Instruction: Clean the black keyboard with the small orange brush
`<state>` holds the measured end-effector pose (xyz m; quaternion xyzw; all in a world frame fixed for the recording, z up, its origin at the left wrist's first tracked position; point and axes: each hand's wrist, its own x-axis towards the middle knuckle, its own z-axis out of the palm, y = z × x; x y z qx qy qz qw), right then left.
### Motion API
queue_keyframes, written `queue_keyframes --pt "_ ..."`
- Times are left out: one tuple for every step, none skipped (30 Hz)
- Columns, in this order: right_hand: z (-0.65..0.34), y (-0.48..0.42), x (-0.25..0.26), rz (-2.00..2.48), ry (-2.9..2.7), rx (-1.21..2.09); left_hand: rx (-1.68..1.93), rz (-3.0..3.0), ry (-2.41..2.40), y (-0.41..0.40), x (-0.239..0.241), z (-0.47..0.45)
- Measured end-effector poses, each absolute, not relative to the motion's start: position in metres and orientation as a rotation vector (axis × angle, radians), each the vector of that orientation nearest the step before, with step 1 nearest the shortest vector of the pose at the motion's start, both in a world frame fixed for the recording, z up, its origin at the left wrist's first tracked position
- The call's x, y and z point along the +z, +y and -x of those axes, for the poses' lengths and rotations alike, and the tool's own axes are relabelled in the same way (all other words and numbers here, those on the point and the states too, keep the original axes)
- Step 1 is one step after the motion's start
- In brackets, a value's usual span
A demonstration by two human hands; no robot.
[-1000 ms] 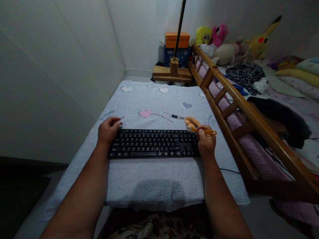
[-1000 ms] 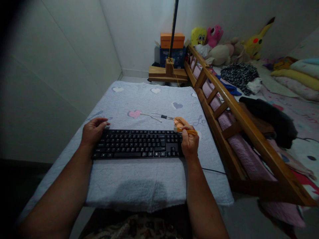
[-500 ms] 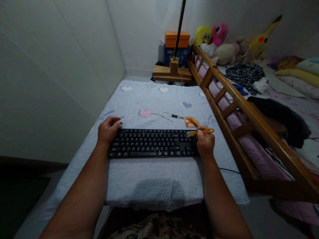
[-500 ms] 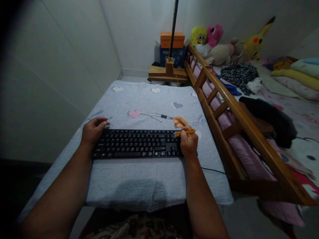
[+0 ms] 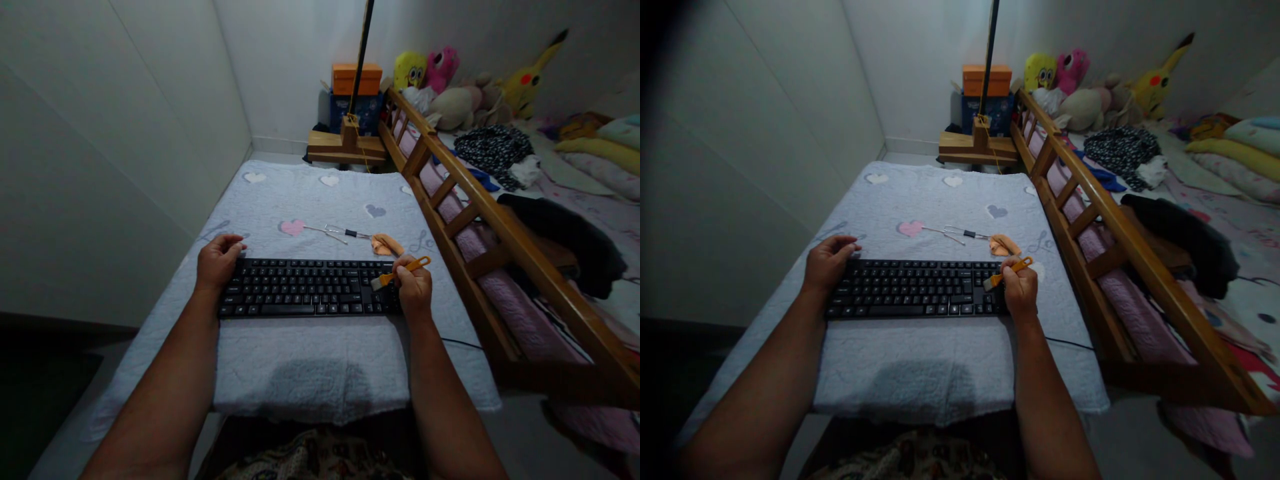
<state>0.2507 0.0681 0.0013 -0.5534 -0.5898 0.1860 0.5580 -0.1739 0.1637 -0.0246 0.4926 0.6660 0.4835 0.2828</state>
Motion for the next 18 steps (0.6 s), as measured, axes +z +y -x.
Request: queue_keyframes --pt "-0.251 0.068 0.0 1.311 -1.4 0.457 1.293 -1.316 1.782 0.164 -0.025 0.174" --pt "-0.251 0.068 0.0 1.319 -1.403 0.466 1.29 -1.313 1.782 0.164 -0.025 0.174" --pt "-0.25 0.068 -0.001 1.329 -1.404 0.469 1.288 -1.31 1.782 0.164 -0.025 0.174" --pt "-0.25 0.068 -0.001 1.34 -1.402 0.464 1.286 -1.307 1.782 0.164 -0.025 0.174" --pt "-0.249 0.069 -0.001 1.351 -1.4 0.455 1.285 -1.307 1.782 0.164 -0.024 0.174" --pt "-0.249 0.069 -0.001 1.361 -1.397 0.441 1.284 -1.308 1.782 0.164 -0.024 0.174" --pt "-0.248 0.069 -0.001 1.371 -1.398 0.427 1.283 -1.311 1.782 0.164 -0.024 0.174" --pt "-0.247 0.069 0.0 1.378 -1.402 0.411 1.283 -1.316 1.781 0.163 -0.024 0.174" --pt "-0.247 0.07 0.001 1.384 -1.41 0.393 1.282 -1.32 1.781 0.163 -0.023 0.174" --pt "-0.246 0.07 0.002 1.389 -1.422 0.375 1.282 -1.325 1.782 0.163 -0.023 0.173" --pt "-0.245 0.07 0.003 1.394 -1.435 0.359 1.282 -1.329 1.783 0.163 -0.023 0.173" --pt "-0.244 0.07 0.004 1.397 -1.446 0.344 1.283 -1.33 1.784 0.163 -0.023 0.173" --pt "-0.242 0.07 0.005 1.398 -1.455 0.331 1.284 -1.329 1.784 0.163 -0.023 0.173" --pt "-0.242 0.071 0.006 1.394 -1.458 0.319 1.284 -1.325 1.783 0.163 -0.023 0.173" --pt "-0.241 0.071 0.007 1.386 -1.454 0.309 1.285 -1.318 1.781 0.163 -0.023 0.173" --pt "-0.24 0.071 0.007 1.374 -1.445 0.303 1.288 -1.312 1.779 0.164 -0.023 0.173" --pt "-0.24 0.07 0.006 1.362 -1.431 0.302 1.291 -1.307 1.776 0.164 -0.024 0.174" --pt "-0.241 0.07 0.005 1.352 -1.413 0.308 1.294 -1.304 1.773 0.164 -0.024 0.174"
